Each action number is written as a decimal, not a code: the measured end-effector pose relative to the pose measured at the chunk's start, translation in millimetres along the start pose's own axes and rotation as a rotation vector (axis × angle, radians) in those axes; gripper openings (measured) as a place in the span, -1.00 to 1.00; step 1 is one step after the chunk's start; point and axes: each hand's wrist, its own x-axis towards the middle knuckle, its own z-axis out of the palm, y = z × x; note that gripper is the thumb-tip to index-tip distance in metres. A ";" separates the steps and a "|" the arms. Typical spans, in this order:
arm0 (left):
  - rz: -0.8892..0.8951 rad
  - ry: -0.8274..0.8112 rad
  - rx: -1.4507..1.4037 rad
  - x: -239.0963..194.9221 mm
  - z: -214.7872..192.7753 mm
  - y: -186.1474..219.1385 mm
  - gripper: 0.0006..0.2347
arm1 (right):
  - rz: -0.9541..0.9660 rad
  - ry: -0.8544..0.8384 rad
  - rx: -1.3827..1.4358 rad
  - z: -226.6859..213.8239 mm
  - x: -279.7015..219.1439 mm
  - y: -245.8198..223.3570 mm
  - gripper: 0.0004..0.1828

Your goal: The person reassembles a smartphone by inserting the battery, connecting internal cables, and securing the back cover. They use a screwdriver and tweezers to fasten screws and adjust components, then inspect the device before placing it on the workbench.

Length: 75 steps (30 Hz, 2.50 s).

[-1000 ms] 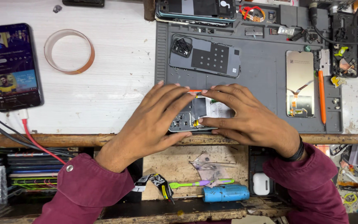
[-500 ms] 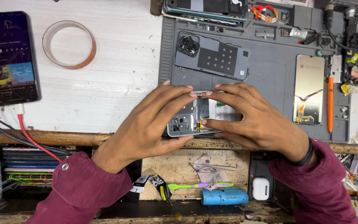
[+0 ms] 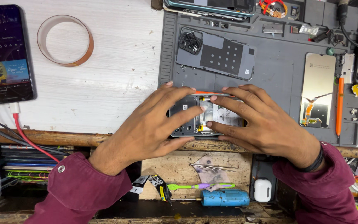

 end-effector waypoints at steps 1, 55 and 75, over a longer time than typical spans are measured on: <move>0.024 0.003 0.031 -0.4 -0.5 -0.3 -0.51 | -0.009 0.004 -0.003 0.5 0.3 0.9 -0.57; 0.176 -0.069 0.366 -9.2 -0.3 -2.9 -0.71 | -0.038 0.034 -0.002 16.5 -12.0 3.4 -0.67; -0.006 -0.101 0.038 4.9 -3.5 -5.9 -0.29 | 0.430 0.207 0.206 11.0 -56.0 4.7 -0.01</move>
